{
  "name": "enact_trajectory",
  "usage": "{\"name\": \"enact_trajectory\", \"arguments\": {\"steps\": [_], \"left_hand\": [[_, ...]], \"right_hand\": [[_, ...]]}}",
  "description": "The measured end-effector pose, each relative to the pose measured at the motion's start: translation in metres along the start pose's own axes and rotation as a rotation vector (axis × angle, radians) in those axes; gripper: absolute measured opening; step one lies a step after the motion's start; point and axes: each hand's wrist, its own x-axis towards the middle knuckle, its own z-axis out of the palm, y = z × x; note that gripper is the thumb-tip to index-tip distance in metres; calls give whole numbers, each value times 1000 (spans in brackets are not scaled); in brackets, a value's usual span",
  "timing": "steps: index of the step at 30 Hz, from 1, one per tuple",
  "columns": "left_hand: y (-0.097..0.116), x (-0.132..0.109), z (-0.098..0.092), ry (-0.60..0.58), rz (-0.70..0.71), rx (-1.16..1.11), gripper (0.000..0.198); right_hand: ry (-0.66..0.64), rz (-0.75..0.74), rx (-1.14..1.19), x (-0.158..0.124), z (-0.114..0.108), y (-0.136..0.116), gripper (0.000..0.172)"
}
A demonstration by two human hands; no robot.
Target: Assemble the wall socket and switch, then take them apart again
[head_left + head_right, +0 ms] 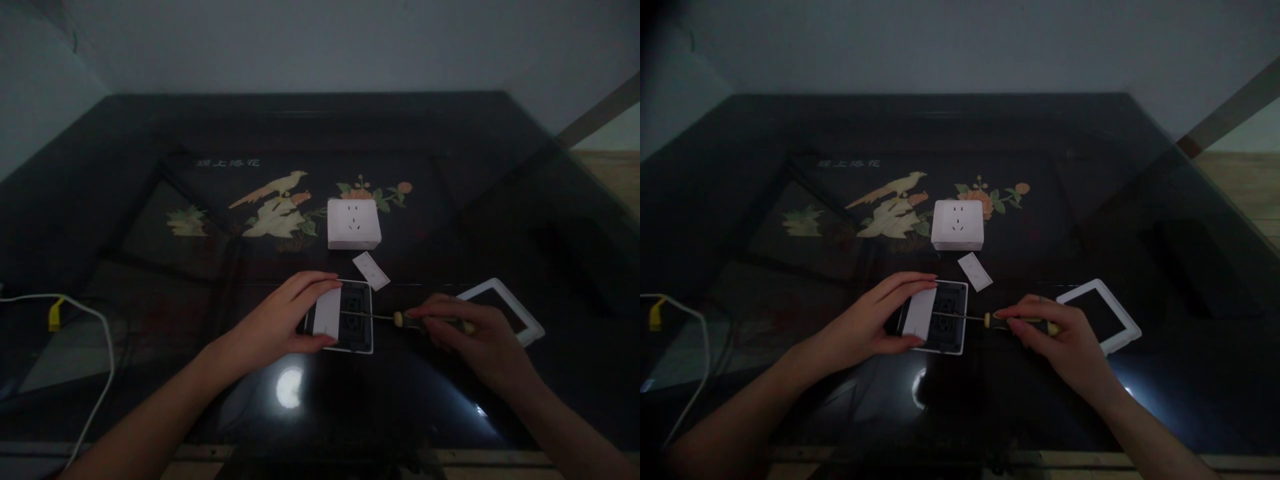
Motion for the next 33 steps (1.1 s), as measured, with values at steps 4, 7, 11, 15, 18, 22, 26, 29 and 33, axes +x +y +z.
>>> {"name": "enact_trajectory", "arguments": {"steps": [4,7,11,15,18,22,26,29,33], "left_hand": [[-2,0,-3,-14,8,13,64],[-4,-1,-5,-24,30,22,60],[-7,-3,-3,37,96,-9,52],[-6,-2,-2,143,70,-149,53],[-2,-1,-1,197,-20,-286,56],[-1,0,0,266,-97,-302,55],[6,3,-6,310,-125,-124,46],[20,14,-12,238,-97,-8,43],[42,43,-7,112,-18,123,46]], "right_hand": [[-45,103,97,0,6,7,16],[-37,135,137,0,6,8,17],[-9,113,157,-2,4,9,16],[36,96,157,-5,1,12,18],[65,148,167,-7,-2,17,20],[114,184,237,-8,-8,20,22],[250,177,424,-4,-13,11,23],[323,179,558,-1,-17,4,25],[356,200,618,0,-20,2,30]]}}
